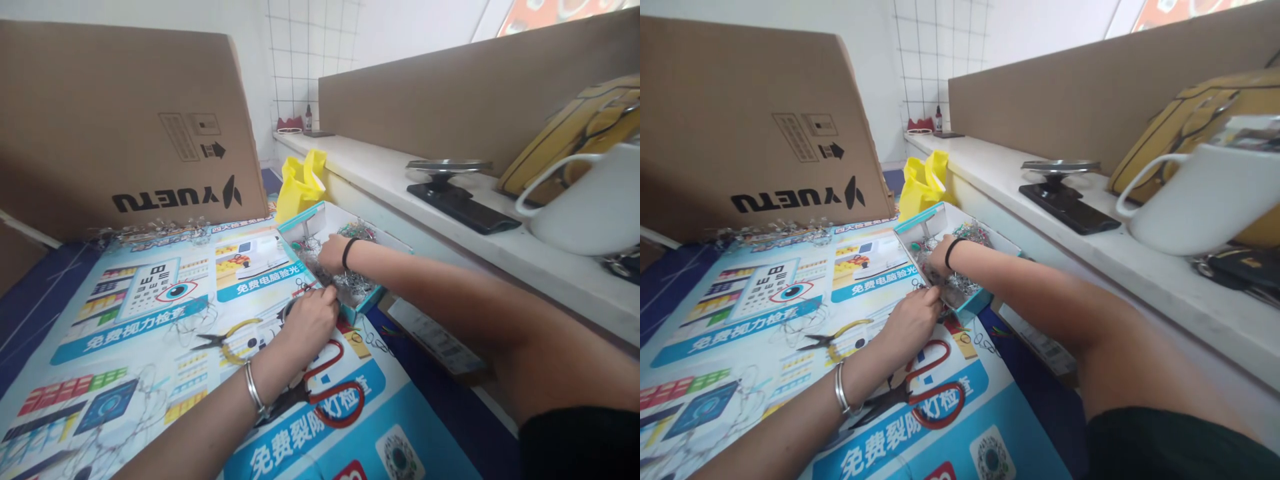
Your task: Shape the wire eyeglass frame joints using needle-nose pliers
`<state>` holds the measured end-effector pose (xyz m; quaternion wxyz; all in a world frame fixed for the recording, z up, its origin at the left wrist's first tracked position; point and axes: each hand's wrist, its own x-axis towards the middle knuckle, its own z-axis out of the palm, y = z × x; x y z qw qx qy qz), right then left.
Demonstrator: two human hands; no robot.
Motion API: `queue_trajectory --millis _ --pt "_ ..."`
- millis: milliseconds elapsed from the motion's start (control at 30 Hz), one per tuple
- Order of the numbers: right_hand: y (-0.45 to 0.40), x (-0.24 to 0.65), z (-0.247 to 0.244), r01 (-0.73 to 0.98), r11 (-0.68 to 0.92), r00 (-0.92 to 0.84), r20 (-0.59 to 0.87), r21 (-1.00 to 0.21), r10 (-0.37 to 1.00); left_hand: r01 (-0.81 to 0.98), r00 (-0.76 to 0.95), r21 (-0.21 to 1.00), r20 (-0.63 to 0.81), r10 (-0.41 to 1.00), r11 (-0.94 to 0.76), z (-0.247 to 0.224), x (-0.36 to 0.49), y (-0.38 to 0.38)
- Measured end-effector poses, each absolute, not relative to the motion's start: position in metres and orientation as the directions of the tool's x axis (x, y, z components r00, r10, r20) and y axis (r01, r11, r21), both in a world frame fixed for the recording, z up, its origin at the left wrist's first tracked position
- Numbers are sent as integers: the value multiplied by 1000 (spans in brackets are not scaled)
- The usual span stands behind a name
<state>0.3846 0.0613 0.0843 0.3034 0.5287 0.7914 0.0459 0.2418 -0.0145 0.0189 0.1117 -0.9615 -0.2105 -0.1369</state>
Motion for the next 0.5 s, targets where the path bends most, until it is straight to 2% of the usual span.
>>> queue_trajectory --millis 133,267,400,500 --pt "71 401 91 858 360 -233 -346 367 909 439 870 -150 315 378 -886 19 241 -15" --pt "90 408 97 898 354 -257 -341 261 904 445 867 -149 318 383 -883 20 243 -14" --pt "104 403 92 921 343 -295 -244 184 924 438 868 -148 328 373 -887 20 245 -13" --pt "112 398 84 912 392 -348 -281 120 894 437 869 -144 323 375 -888 20 246 -13"
